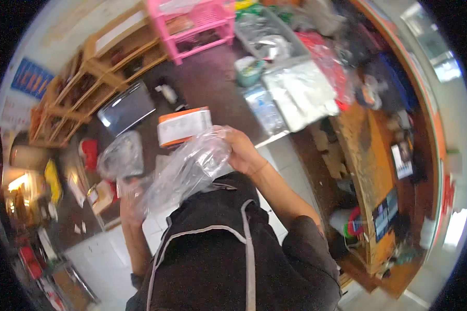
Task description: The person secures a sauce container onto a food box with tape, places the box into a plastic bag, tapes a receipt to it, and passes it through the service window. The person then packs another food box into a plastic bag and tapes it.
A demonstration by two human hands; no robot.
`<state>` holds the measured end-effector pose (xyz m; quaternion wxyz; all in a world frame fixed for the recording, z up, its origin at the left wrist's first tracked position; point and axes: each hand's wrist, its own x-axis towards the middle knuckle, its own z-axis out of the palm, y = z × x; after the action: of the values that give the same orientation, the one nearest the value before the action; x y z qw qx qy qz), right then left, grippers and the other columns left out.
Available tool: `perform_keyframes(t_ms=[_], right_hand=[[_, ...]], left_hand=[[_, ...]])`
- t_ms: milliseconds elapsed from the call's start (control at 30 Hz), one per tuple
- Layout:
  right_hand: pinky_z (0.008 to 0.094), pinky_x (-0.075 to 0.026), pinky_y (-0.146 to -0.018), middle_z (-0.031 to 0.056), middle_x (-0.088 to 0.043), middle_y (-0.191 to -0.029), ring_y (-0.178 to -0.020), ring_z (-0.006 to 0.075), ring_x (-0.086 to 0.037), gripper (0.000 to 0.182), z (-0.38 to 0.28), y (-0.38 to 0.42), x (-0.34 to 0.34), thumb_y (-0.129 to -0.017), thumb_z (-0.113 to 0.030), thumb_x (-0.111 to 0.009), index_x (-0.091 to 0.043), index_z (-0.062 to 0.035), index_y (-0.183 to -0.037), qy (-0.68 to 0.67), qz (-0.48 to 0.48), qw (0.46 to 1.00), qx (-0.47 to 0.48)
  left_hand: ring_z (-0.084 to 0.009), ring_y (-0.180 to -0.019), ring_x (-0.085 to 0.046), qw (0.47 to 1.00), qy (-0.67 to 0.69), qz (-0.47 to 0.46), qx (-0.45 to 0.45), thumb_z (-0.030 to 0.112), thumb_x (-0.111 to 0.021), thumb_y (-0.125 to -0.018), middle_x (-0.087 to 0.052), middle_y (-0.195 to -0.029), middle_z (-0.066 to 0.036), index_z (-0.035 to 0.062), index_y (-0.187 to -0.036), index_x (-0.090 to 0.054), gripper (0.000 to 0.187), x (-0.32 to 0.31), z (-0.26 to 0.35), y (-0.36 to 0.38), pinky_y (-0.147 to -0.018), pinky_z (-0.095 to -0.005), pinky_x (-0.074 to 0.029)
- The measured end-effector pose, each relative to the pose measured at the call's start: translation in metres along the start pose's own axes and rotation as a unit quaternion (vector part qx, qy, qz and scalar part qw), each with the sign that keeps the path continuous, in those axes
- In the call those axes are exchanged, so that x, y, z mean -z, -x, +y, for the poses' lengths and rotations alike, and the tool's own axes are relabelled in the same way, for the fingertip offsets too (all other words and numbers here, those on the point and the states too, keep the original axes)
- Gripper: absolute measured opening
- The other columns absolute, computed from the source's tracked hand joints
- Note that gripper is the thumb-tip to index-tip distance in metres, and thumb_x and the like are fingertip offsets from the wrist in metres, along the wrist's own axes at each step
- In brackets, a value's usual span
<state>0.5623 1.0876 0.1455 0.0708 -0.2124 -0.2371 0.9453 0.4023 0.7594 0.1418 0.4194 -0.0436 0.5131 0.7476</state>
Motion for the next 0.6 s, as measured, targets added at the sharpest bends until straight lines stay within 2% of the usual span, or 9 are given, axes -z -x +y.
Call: perform_keyframes(t_ms=[100, 167, 267, 300, 367, 400, 433, 533, 600], right_hand=[[0.0358, -0.054, -0.079, 0.0091, -0.063, -0.101, -0.091, 0.0205, -0.063, 0.022, -0.027, 0.013, 0.029, -0.087, -0.002, -0.053, -0.055, -0.0067, -0.108, 0.023, -0.046, 0.991, 0.123], [0.0334, -0.053, -0.075, 0.0042, -0.062, -0.096, -0.084, 0.0179, -0.062, 0.018, -0.046, 0.032, 0.027, -0.087, 0.0, -0.052, -0.055, -0.009, -0.102, -0.053, 0.006, 0.986, 0.159], [0.0311, -0.052, -0.074, 0.0039, -0.063, -0.093, -0.085, 0.0141, -0.062, 0.021, -0.088, 0.059, 0.033, -0.085, -0.003, -0.061, -0.053, -0.0059, -0.104, -0.066, -0.047, 0.974, 0.21], [0.0299, -0.051, -0.077, 0.004, -0.063, -0.094, -0.088, 0.0135, -0.061, 0.027, -0.105, 0.084, 0.035, -0.083, -0.005, -0.064, -0.052, -0.0055, -0.107, 0.081, -0.087, 0.974, 0.193], [0.0283, -0.047, -0.085, 0.0054, -0.061, -0.101, -0.098, 0.0125, -0.056, 0.044, -0.121, 0.114, 0.044, -0.081, -0.011, -0.072, -0.05, -0.0041, -0.118, 0.302, -0.171, 0.926, 0.15], [0.0283, -0.047, -0.085, 0.0054, -0.061, -0.101, -0.098, 0.0125, -0.056, 0.044, -0.124, 0.118, 0.051, -0.081, -0.011, -0.072, -0.05, -0.0041, -0.118, 0.304, -0.17, 0.925, 0.155], [0.0294, -0.046, -0.086, 0.0057, -0.06, -0.104, -0.1, 0.0137, -0.055, 0.047, -0.121, 0.119, 0.058, -0.08, -0.015, -0.072, -0.049, -0.0038, -0.12, 0.307, -0.188, 0.927, 0.103], [0.0326, -0.047, -0.083, 0.0066, -0.062, -0.1, -0.095, 0.0163, -0.056, 0.044, -0.123, 0.11, 0.07, -0.078, -0.019, -0.073, -0.055, -0.0006, -0.114, 0.312, -0.179, 0.933, 0.003], [0.0344, -0.049, -0.076, 0.0095, -0.064, -0.09, -0.086, 0.0188, -0.058, 0.033, -0.12, 0.087, 0.086, -0.073, -0.014, -0.07, -0.061, 0.0007, -0.101, 0.612, 0.029, 0.776, 0.146]], left_hand=[[-0.0124, -0.077, -0.055, 0.809, -0.51, -0.29, -0.039, 0.032, -0.062, -0.081, -0.059, -0.086, -0.004, 0.0017, -0.107, -0.06, 0.04, -0.067, 0.015, -0.005, -0.07, -0.0265, -0.044], [-0.0153, -0.072, -0.059, 0.82, -0.42, -0.375, 0.104, 0.029, -0.064, -0.078, -0.063, -0.082, -0.006, -0.0009, -0.094, -0.065, 0.034, -0.066, 0.028, -0.039, -0.066, -0.0268, -0.047], [-0.0152, -0.072, -0.06, 0.902, -0.238, -0.355, 0.063, 0.025, -0.061, -0.08, -0.064, -0.081, -0.008, -0.0003, -0.098, -0.064, 0.031, -0.088, 0.055, -0.088, -0.064, -0.0267, -0.049], [-0.0149, -0.074, -0.061, 0.912, -0.212, -0.348, 0.053, 0.024, -0.06, -0.081, -0.065, -0.083, -0.009, -0.0002, -0.1, -0.063, 0.031, -0.103, 0.059, -0.101, -0.064, -0.0267, -0.049], [-0.0174, -0.087, -0.061, 0.986, -0.057, -0.109, -0.113, 0.021, -0.056, -0.085, -0.064, -0.097, -0.013, -0.0012, -0.111, -0.057, 0.034, -0.129, 0.053, -0.127, -0.073, -0.0313, -0.051], [-0.0174, -0.087, -0.061, 0.985, -0.057, -0.114, -0.115, 0.021, -0.056, -0.085, -0.064, -0.097, -0.013, -0.0012, -0.111, -0.057, 0.034, -0.133, 0.049, -0.145, -0.073, -0.0313, -0.051], [-0.0201, -0.093, -0.06, 0.957, 0.022, -0.288, -0.032, 0.019, -0.053, -0.087, -0.062, -0.104, -0.015, -0.0023, -0.116, -0.053, 0.037, -0.133, 0.044, -0.165, -0.08, -0.0342, -0.051], [-0.024, -0.097, -0.058, 0.944, -0.021, -0.326, 0.054, 0.015, -0.057, -0.085, -0.057, -0.113, -0.015, 0.0003, -0.127, -0.044, 0.047, -0.217, 0.02, -0.111, -0.088, -0.0396, -0.049], [-0.0227, -0.105, -0.054, 0.878, -0.193, -0.412, 0.151, 0.014, -0.064, -0.08, -0.052, -0.118, -0.012, 0.0023, -0.131, -0.039, 0.058, -0.259, 0.023, -0.098, -0.089, -0.0381, -0.047]])
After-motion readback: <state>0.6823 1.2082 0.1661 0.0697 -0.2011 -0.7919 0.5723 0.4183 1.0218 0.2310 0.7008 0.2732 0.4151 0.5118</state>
